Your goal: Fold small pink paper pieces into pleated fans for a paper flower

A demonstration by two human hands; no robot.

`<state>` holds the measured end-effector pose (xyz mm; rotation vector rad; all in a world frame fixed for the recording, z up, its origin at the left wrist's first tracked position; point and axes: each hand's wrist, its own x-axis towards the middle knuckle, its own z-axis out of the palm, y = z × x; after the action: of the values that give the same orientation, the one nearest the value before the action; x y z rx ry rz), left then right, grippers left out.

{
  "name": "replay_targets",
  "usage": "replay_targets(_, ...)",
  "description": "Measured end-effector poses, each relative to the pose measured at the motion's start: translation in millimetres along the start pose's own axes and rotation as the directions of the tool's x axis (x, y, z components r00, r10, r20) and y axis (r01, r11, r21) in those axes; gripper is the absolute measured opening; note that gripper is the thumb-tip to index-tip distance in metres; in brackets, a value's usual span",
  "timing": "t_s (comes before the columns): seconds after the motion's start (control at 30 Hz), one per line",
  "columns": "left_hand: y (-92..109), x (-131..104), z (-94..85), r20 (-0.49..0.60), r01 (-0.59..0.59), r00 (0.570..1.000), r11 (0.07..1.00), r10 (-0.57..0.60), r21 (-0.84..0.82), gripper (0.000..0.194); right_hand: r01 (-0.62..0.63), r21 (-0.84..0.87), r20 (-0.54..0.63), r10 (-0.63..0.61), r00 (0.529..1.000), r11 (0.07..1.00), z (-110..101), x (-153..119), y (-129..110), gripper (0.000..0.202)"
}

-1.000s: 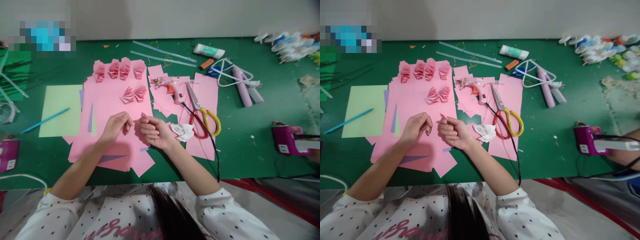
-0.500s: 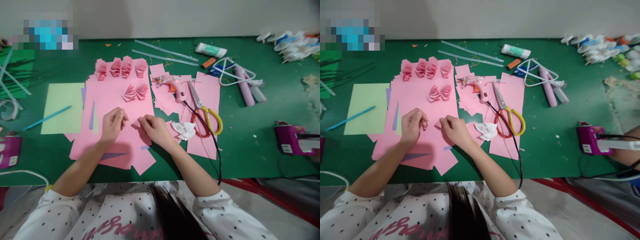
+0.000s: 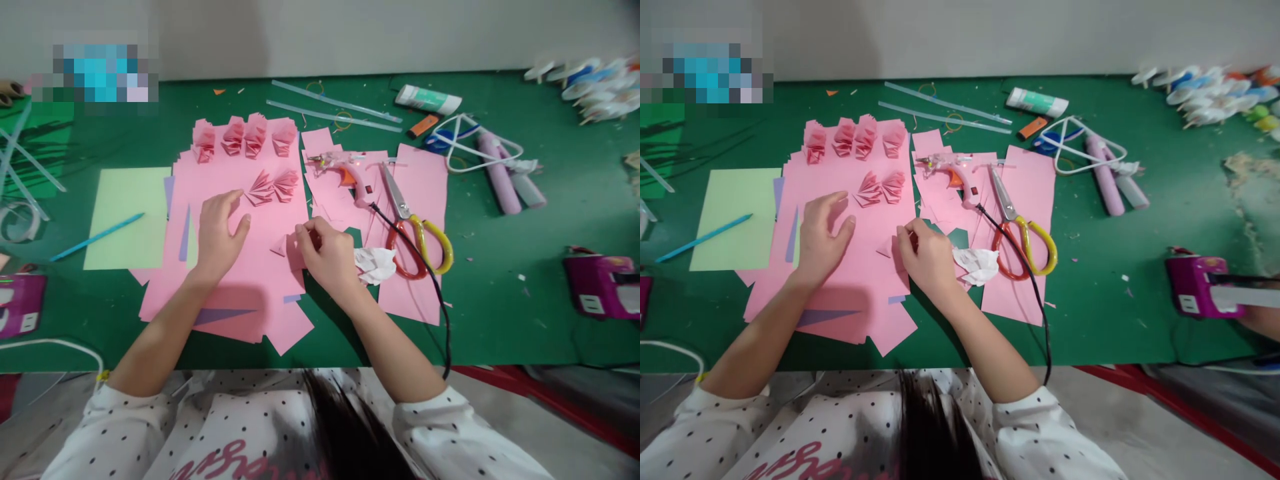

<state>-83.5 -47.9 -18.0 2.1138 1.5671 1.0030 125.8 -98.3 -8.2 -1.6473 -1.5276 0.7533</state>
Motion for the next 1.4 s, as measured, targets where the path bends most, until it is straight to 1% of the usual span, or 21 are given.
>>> replay_targets(0.13, -7.8, 7.2, 8.7, 0.107, -0.013, 0.994, 1.0, 0.013, -0.001, 0.054, 0.014, 0.001, 0.029, -0.014, 0.999, 1.0, 4.0, -0.9, 1.0, 0.023)
replay_targets(0.2, -10.1, 11.4, 13.1, 0.106, -0.006, 0.994, 1.0, 0.006, 0.004, 0.062, 0.017, -0.009, 0.045, -0.017, 0.999, 1.0, 5.3, -1.3, 1.2, 0.022)
replay_targets(0.33, -12.8, 21.3, 16.4, 0.06, 0.01, 0.998, 1.0, -0.011, 0.012, 0.071, 0.019, -0.023, 0.074, -0.017, 0.997, 1.0, 6.9, -2.1, 1.2, 0.02)
replay_targets(0.47, -13.1, 27.1, 15.8, 0.045, 0.052, 0.998, 0.999, -0.052, -0.002, 0.066, 0.023, -0.037, 0.097, -0.019, 0.995, 0.999, 8.0, -2.3, 1.8, 0.021)
replay_targets(0.57, -11.8, 27.5, 16.4, 0.038, 0.056, 0.998, 0.998, -0.056, -0.008, 0.061, 0.031, -0.06, 0.118, -0.023, 0.993, 0.998, 8.7, -2.6, 2.3, 0.021)
replay_targets(0.7, -9.9, 26.2, 16.8, 0.058, 0.036, 0.998, 0.997, -0.04, 0.064, 0.056, 0.046, -0.087, 0.117, -0.036, 0.992, 0.995, 10.0, -2.8, 3.2, 0.021)
replay_targets(0.83, -7.6, 24.4, 14.6, 0.075, 0.052, 0.995, 0.987, -0.064, 0.155, 0.057, 0.061, -0.114, 0.069, -0.053, 0.996, 0.992, 10.8, -2.0, 4.6, 0.021)
replay_targets(0.93, -6.0, 24.0, 14.4, 0.072, 0.048, 0.995, 0.979, -0.063, 0.196, 0.059, 0.074, -0.122, 0.06, -0.068, 0.996, 0.99, 10.8, -1.4, 5.3, 0.021)
replay_targets(1.07, -5.0, 25.7, 19.7, 0.06, 0.023, 0.997, 0.969, -0.04, 0.248, 0.066, 0.085, -0.118, 0.058, -0.078, 0.995, 0.989, 10.7, -1.7, 4.8, 0.021)
replay_targets(1.17, -4.6, 27.2, 23.5, 0.069, -0.002, 0.997, 0.964, -0.017, 0.266, 0.062, 0.084, -0.113, 0.067, -0.076, 0.995, 0.99, 10.8, -2.4, 4.2, 0.022)
replay_targets(1.27, -2.4, 27.8, 20.8, 0.109, -0.018, 0.994, 0.965, -0.011, 0.261, 0.057, 0.084, -0.121, 0.065, -0.076, 0.995, 0.989, 11.1, -2.4, 4.8, 0.023)
replay_targets(1.33, 0.6, 27.1, 14.3, 0.169, -0.041, 0.986, 0.971, 0.0, 0.237, 0.057, 0.08, -0.124, 0.055, -0.074, 0.996, 0.989, 11.1, -1.7, 5.8, 0.023)
replay_targets(1.4, 4.2, 25.5, 5.5, 0.241, -0.066, 0.97, 0.978, 0.016, 0.199, 0.063, 0.073, -0.117, 0.05, -0.067, 0.996, 0.99, 10.8, -0.7, 6.8, 0.022)
